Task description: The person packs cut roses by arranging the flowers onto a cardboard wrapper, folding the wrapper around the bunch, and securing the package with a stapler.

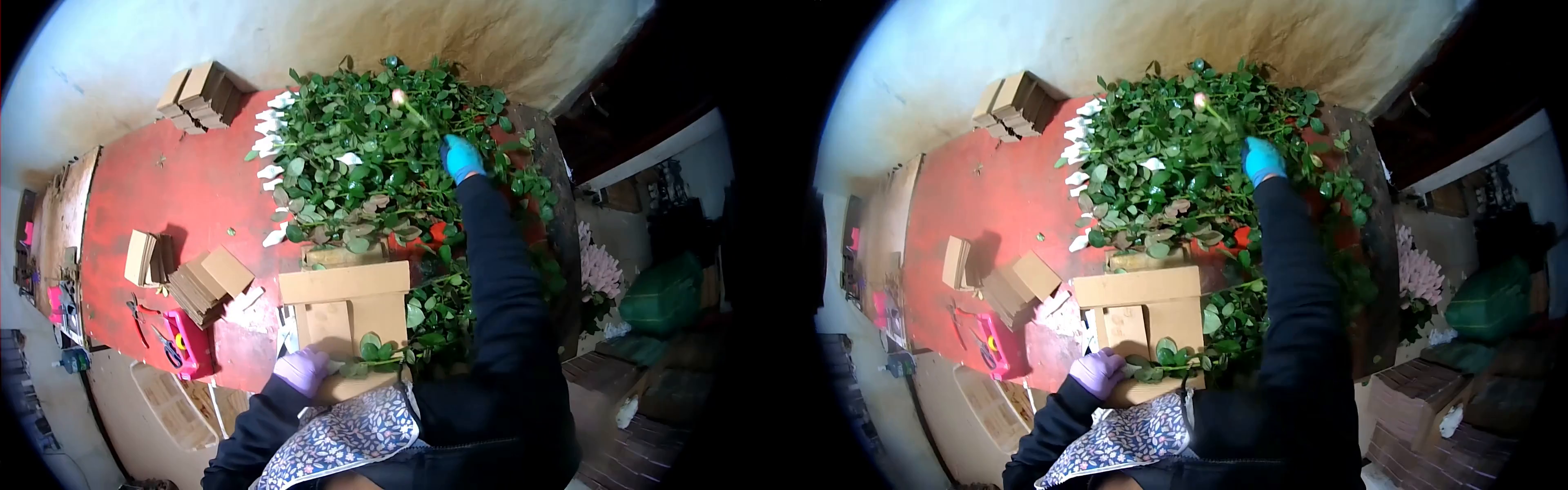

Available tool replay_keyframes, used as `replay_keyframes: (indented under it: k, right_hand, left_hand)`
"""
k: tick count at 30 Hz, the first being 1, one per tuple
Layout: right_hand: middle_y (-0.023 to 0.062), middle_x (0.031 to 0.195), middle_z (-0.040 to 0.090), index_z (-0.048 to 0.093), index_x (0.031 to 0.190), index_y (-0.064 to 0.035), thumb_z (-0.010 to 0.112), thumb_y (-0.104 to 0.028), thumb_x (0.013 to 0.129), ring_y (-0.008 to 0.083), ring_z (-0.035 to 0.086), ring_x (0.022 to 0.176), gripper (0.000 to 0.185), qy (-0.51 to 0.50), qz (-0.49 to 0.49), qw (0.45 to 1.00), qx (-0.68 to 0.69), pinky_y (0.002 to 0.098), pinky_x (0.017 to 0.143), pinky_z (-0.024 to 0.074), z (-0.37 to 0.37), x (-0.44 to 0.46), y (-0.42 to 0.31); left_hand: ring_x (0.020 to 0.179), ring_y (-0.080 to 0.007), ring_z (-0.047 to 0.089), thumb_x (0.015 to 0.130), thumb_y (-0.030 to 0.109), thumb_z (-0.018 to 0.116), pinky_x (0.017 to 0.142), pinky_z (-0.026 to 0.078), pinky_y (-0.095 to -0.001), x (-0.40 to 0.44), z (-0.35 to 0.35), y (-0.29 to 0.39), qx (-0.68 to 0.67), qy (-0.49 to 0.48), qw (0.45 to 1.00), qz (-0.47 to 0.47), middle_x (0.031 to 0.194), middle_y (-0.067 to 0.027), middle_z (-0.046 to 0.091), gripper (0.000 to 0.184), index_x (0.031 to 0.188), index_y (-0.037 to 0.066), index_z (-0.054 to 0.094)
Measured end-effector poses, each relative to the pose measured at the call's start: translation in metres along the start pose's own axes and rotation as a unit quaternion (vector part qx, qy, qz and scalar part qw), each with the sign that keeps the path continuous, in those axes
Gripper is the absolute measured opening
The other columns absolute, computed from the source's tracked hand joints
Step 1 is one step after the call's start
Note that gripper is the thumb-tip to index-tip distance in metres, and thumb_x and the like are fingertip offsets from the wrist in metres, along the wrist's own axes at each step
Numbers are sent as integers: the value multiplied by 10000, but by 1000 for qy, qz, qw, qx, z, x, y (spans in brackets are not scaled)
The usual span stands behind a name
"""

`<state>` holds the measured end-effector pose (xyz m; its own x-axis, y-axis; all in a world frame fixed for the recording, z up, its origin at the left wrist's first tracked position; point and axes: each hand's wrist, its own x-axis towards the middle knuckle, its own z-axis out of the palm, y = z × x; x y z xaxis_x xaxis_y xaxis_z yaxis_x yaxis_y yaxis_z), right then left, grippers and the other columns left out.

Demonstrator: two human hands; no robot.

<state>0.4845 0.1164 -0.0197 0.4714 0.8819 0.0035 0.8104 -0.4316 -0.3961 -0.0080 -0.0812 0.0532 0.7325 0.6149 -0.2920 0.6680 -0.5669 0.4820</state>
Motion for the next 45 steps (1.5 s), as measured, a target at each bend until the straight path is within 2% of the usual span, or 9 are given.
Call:
replay_keyframes:
  k: [7,11,13,14,18,27,31,36,45]
  right_hand:
    - [46,1038,661,627,1223,1,571,-258,983,127,564,961,357,158,-73,942,288,305,866,465,-53,-17,-13]
    - [42,1045,655,652,1156,5,534,-197,975,139,574,969,295,-8,-156,760,630,297,891,462,-57,-60,-33]
    - [107,1008,687,654,1117,-22,608,-35,878,192,637,929,244,49,-357,906,221,335,832,510,-52,-98,-60]
    - [144,1014,684,650,1120,-37,637,28,828,254,656,874,300,-111,-239,897,355,352,790,526,-43,-123,-78]
    - [189,979,662,629,1150,-46,611,-194,909,347,641,870,283,-280,-389,855,200,403,773,515,24,-147,-101]
    - [139,881,689,667,988,-101,647,-275,856,326,661,819,219,-152,-376,878,-255,482,699,504,78,-105,-91]
    - [146,835,653,644,998,-96,603,-205,856,337,645,844,184,-171,-347,887,-253,439,687,493,43,-97,-100]
    - [143,898,635,639,1045,-89,631,-135,857,362,624,819,193,12,-365,921,137,452,682,506,-66,-148,-116]
    - [173,918,586,606,1041,-67,584,-80,820,387,585,825,222,156,-353,920,-64,477,680,463,-94,-138,-45]
  left_hand:
    - [761,-357,626,824,223,669,658,514,-438,-2,4,-5,-1,-6,1000,-22,828,-146,611,165,889,73,649]
    - [758,-349,629,822,224,669,658,517,-434,-2,0,-2,-4,-4,1000,-12,830,-142,611,163,887,76,647]
    - [758,-347,629,819,225,671,657,518,-432,-3,-3,3,-1,-9,1000,-21,830,-141,611,165,887,76,645]
    - [758,-345,630,816,226,672,656,519,-430,-3,-6,6,6,-13,1000,-25,830,-140,611,167,887,77,644]
    - [755,-343,631,815,221,671,651,519,-425,-1,-13,10,11,0,1000,11,829,-137,612,165,886,76,640]
    - [742,-348,623,824,223,663,637,509,-431,-5,-10,6,-14,11,1000,-1,824,-134,596,162,866,68,637]
    - [739,-344,623,827,228,662,635,509,-432,-7,-15,9,-41,42,998,22,832,-131,593,166,867,69,639]
    - [746,-316,637,849,280,639,646,522,-417,-7,-11,2,-35,15,999,12,833,-126,610,200,895,88,669]
    - [730,-325,640,831,349,677,652,517,-428,-7,11,-15,-26,32,998,42,806,-150,609,293,793,61,641]
